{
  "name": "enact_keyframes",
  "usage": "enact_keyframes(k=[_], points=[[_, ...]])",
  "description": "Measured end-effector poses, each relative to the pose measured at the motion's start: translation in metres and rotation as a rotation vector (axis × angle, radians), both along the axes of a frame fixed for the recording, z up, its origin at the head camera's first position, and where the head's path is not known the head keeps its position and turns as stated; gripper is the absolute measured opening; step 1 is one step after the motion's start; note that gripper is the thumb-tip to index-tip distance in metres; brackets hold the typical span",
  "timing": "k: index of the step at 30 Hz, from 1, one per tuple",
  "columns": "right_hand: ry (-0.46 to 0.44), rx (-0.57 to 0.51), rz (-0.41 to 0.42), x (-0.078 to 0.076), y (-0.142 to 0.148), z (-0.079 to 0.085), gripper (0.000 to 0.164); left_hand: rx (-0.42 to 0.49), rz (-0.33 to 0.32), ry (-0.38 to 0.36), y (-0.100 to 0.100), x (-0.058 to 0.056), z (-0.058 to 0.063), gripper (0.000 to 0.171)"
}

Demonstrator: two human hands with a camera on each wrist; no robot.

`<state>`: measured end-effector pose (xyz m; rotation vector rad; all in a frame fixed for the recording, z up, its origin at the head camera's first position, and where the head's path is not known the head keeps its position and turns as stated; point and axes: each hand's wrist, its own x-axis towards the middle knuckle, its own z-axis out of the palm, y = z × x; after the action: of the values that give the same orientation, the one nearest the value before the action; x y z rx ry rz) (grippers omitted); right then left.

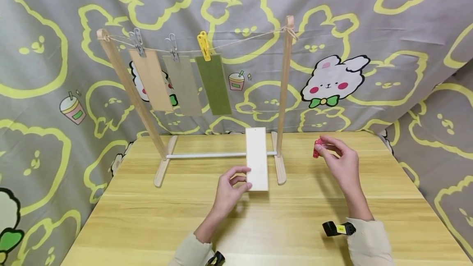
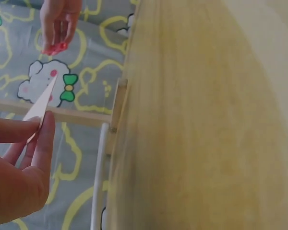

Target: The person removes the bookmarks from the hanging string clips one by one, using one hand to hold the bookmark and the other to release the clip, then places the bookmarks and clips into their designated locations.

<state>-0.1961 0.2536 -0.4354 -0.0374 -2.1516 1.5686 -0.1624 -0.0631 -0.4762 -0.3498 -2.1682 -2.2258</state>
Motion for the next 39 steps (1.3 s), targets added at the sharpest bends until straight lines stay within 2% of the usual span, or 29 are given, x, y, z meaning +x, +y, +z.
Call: enact_keyframes(k=[6, 9, 19, 25, 31, 35, 39], points=[[-0.032, 0.007, -0.005, -0.006, 0.002, -0.011, 0.034, 0.005, 0.007, -0.045, 0.0, 0.001, 0.001, 0.039], [-0.046, 0.022, -0.022, -0.005, 0.004, -0.013, 0.032, 0.001, -0.01, -0.082, 0.003, 0.004, 0.001, 0.038], [-0.066, 0.089, -0.061, -0.003, 0.008, -0.015, 0.028, -0.054, -0.042, -0.121, 0.004, 0.011, 0.0, 0.038], [-0.106, 0.167, -0.03, 0.0, 0.012, -0.014, 0.03, -0.072, -0.074, -0.163, 0.004, 0.013, -0.001, 0.038], [-0.115, 0.206, 0.009, -0.002, 0.013, -0.017, 0.032, -0.076, -0.097, -0.183, 0.003, 0.01, -0.003, 0.037], [-0.125, 0.224, 0.006, -0.003, 0.012, -0.02, 0.032, -0.091, -0.116, -0.2, 0.001, 0.009, -0.004, 0.036], [-0.132, 0.256, -0.01, -0.003, 0.012, -0.023, 0.03, -0.106, -0.162, -0.219, 0.0, 0.009, -0.006, 0.035]])
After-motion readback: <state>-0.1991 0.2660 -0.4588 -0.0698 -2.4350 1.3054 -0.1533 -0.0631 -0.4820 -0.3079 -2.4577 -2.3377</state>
